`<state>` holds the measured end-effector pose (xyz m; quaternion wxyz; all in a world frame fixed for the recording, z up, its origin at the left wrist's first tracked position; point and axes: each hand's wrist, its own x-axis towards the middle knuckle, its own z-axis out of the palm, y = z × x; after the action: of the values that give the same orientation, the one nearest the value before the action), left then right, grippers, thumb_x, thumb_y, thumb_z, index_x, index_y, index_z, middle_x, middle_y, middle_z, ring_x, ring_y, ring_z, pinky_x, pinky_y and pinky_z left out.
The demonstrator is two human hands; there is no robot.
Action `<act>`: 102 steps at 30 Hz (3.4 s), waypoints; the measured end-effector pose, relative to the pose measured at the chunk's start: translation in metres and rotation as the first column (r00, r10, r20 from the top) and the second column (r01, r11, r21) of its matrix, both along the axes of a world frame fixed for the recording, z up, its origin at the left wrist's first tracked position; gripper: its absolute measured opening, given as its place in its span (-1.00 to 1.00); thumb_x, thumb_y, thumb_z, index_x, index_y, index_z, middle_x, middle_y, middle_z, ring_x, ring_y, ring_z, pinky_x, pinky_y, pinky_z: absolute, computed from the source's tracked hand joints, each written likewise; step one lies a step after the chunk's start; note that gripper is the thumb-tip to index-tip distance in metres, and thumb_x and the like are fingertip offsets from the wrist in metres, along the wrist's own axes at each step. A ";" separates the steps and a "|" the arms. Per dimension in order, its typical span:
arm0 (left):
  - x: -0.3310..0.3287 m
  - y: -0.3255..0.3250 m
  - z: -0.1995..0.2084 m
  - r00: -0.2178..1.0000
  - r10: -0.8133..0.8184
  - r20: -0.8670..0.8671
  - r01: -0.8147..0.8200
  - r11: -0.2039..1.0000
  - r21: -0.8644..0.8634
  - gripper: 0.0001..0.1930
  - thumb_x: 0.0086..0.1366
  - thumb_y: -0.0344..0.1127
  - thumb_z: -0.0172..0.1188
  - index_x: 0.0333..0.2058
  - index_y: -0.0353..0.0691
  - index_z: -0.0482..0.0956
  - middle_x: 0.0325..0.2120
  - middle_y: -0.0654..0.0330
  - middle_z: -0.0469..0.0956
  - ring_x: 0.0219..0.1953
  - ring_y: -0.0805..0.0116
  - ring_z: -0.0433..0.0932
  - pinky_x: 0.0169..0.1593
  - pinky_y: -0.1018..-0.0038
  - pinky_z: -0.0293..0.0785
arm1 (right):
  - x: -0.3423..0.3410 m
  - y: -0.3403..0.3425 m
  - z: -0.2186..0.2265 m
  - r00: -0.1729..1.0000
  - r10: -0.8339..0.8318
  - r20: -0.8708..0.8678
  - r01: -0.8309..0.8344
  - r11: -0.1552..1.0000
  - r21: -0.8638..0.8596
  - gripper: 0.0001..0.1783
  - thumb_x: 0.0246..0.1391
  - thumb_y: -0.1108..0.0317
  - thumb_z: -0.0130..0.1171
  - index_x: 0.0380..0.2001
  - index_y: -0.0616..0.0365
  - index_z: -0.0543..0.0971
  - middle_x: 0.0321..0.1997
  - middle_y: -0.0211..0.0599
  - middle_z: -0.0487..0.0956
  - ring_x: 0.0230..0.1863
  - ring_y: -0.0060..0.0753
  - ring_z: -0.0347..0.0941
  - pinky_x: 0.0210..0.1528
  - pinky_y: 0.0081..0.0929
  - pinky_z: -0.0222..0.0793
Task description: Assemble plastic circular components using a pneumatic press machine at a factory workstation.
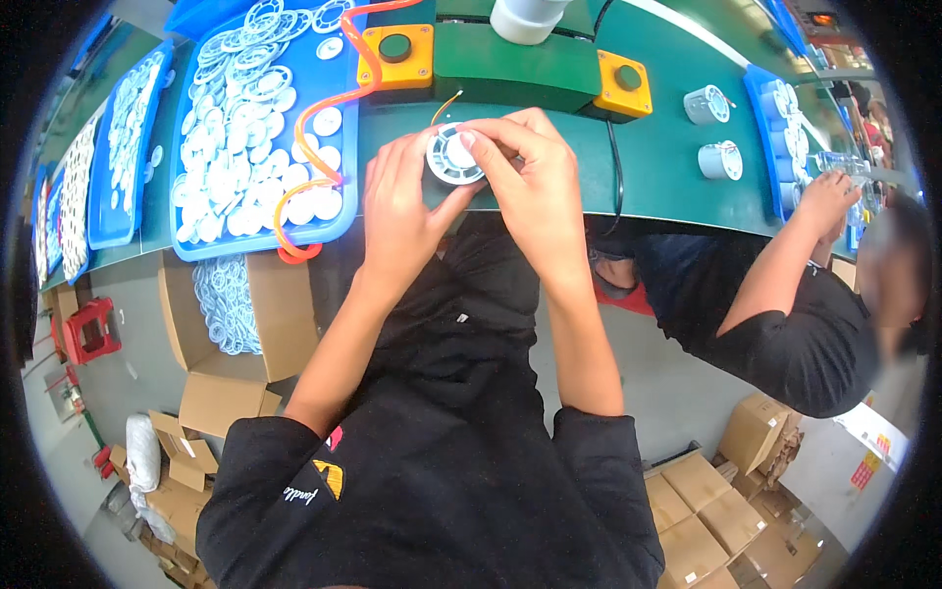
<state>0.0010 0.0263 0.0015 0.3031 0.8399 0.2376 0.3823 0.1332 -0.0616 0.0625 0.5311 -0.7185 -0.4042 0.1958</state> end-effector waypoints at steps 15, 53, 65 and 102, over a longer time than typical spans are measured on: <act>0.000 -0.002 -0.002 0.995 -0.038 0.093 0.041 0.998 -0.036 -0.25 0.00 -0.36 0.61 0.17 -0.33 0.45 -0.02 -0.11 0.56 0.10 -0.20 0.53 0.14 0.00 0.42 | 0.003 0.284 -0.004 0.307 0.437 0.845 0.101 0.868 -0.486 -0.73 0.20 0.22 0.27 -0.19 0.22 0.65 -0.04 0.16 0.65 0.01 0.12 0.65 0.03 -0.03 0.60; -0.014 0.005 0.007 0.998 -0.057 -0.005 0.056 0.985 -0.161 -0.34 0.06 -0.41 0.54 0.16 -0.25 0.53 -0.01 0.03 0.54 0.07 -0.07 0.52 0.19 0.13 0.40 | -0.008 -0.001 0.009 0.886 0.180 0.427 -0.167 0.984 -0.068 -0.35 -0.07 0.41 0.60 0.13 0.38 0.64 0.09 -0.04 0.54 0.07 -0.07 0.58 0.11 -0.28 0.54; -0.014 0.001 0.004 0.999 -0.050 -0.019 0.047 0.990 -0.133 -0.34 0.07 -0.38 0.55 0.17 -0.24 0.53 0.01 0.03 0.55 0.06 -0.06 0.52 0.17 0.13 0.43 | -0.012 -0.008 0.007 0.887 0.161 0.433 -0.162 0.986 -0.033 -0.39 -0.03 0.47 0.55 0.13 0.39 0.63 0.07 -0.07 0.58 0.04 -0.10 0.60 0.11 -0.30 0.53; 0.152 0.079 0.068 0.909 -0.045 0.414 0.050 0.999 -0.003 -0.42 0.16 -0.42 0.46 0.18 -0.32 0.55 -0.08 -0.19 0.68 -0.01 -0.25 0.64 0.02 0.08 0.59 | 0.084 0.084 0.034 0.945 -0.296 0.138 0.225 0.897 0.381 -0.49 0.10 0.34 0.53 0.10 0.27 0.64 -0.22 -0.32 0.65 -0.30 -0.62 0.39 -0.21 -0.53 0.43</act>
<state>0.1534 0.1056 0.0693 0.3616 0.7433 0.1501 0.5425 0.2170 0.0226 0.0967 0.6334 -0.6722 -0.3825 -0.0252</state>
